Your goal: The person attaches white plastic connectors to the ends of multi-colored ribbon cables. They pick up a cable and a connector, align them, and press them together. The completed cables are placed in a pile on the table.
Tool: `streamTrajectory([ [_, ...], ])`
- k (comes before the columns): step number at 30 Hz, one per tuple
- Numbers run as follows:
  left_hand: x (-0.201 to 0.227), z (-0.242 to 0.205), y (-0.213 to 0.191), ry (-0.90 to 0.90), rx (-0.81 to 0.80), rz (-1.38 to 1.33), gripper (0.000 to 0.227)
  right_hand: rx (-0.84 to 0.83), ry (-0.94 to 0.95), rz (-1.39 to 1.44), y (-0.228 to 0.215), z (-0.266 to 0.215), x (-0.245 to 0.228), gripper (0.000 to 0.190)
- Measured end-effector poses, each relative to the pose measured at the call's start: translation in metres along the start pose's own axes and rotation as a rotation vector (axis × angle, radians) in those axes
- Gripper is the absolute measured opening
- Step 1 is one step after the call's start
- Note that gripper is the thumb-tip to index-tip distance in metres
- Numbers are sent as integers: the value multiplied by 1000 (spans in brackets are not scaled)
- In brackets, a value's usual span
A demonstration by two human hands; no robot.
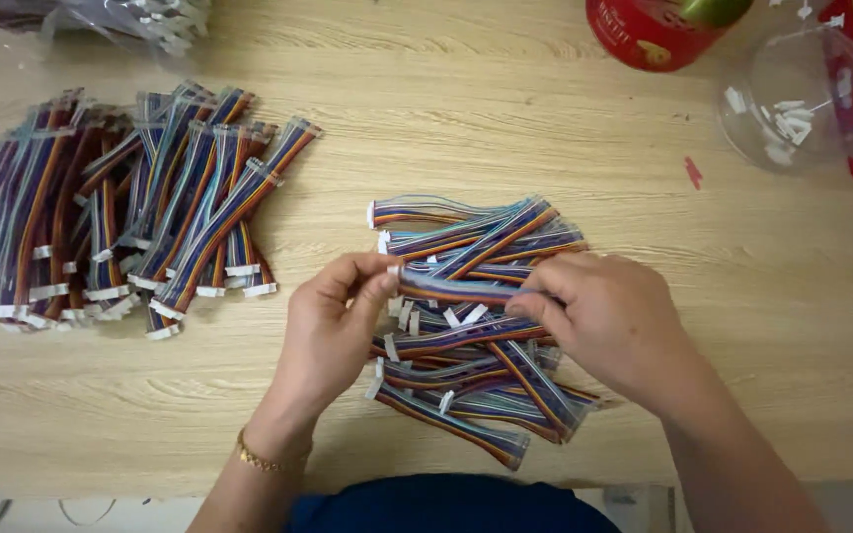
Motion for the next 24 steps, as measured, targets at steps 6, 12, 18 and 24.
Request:
streamTrajectory([
  [6, 53, -38, -6, 405, -28, 538, 46, 88, -230, -117, 20, -19, 2, 38],
  [12, 44, -54, 7, 504, -68, 703, 32, -23, -104, -122, 61, -19, 10, 58],
  [18, 36, -41, 1, 285, -80, 514, 17, 62, -112, -33, 37, -28, 15, 24],
  [24, 58, -35, 2, 458, 134, 621, 10, 76, -29, -29, 5, -34, -3, 21],
])
Point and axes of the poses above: each hand's wrist, its own z-axis towards the middle knuckle, its own y-axis out of the palm, x = y × z, the point moved 10 cm from there along z, towards the middle knuckle, and after that the axes turned 3 degrees about x, right-handed, at the moved point
